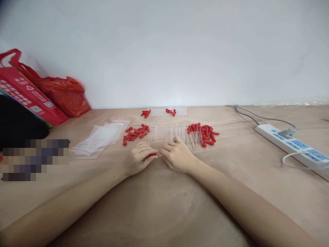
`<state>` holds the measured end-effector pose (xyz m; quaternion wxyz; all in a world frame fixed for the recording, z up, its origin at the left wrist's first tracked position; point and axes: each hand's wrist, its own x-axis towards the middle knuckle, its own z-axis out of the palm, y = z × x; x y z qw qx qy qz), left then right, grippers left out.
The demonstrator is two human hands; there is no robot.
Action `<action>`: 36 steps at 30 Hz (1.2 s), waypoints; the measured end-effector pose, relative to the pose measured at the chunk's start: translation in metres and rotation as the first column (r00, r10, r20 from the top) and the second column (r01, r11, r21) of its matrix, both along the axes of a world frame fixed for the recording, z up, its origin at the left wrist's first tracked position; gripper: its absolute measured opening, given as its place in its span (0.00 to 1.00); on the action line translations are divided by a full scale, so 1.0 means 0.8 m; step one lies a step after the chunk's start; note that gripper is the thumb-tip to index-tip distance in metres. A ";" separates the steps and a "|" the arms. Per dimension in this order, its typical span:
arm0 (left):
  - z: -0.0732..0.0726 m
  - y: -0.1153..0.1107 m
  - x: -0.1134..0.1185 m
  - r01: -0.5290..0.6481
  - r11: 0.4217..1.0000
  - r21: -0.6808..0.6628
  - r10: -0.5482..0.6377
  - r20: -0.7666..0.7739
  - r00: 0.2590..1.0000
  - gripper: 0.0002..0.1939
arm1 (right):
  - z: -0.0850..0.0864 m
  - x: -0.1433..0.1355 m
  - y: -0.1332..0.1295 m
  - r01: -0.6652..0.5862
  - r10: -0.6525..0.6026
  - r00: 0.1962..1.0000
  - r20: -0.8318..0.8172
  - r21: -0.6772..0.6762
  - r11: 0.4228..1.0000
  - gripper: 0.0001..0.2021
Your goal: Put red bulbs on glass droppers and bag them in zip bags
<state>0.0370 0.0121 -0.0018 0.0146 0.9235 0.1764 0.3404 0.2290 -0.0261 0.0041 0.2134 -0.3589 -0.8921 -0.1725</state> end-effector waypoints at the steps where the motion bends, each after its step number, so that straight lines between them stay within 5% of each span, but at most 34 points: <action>1: 0.001 0.001 0.000 -0.014 1.000 -0.005 0.014 0.005 1.000 0.06 | 0.004 0.000 -0.001 0.020 -0.020 1.000 0.024 -0.004 1.000 0.10; 5: 0.002 0.005 -0.005 -0.125 0.992 -0.015 0.125 0.019 0.992 0.13 | 0.015 0.009 0.003 0.103 -0.095 0.991 0.091 -0.081 0.991 0.08; 7: 0.001 0.009 -0.011 -0.244 0.970 -0.011 0.244 0.008 0.970 0.22 | 0.017 0.021 0.010 0.251 -0.253 0.967 0.005 -0.146 0.957 0.10; 12: -0.001 0.019 -0.020 -0.449 0.893 -0.018 0.447 -0.062 0.892 0.17 | 0.023 0.061 0.034 0.654 -0.741 0.649 -0.174 -0.371 0.660 0.13; 15: 0.003 0.019 -0.018 -0.547 0.837 0.008 0.544 -0.116 0.831 0.11 | 0.023 0.070 0.040 0.774 -0.868 0.493 -0.058 -0.427 0.468 0.13; 18: 0.010 0.016 -0.015 -0.624 0.781 0.041 0.618 -0.196 0.761 0.11 | 0.020 0.068 0.043 0.819 -0.901 0.431 0.046 -0.441 0.368 0.14; 25: 0.026 0.025 -0.024 -0.723 0.690 0.036 0.677 -0.383 0.628 0.13 | 0.012 0.063 0.047 0.848 -0.909 0.408 0.082 -0.403 0.344 0.15; 31: 0.031 0.038 -0.039 -0.748 0.661 -0.067 0.658 -0.426 0.620 0.15 | 0.013 0.056 0.042 0.813 -0.856 0.507 0.102 -0.388 0.435 0.15; 36: 0.018 0.050 -0.040 -0.688 0.725 -0.020 0.654 -0.292 0.698 0.09 | 0.018 0.052 0.040 0.795 -0.843 0.505 0.186 -0.481 0.370 0.14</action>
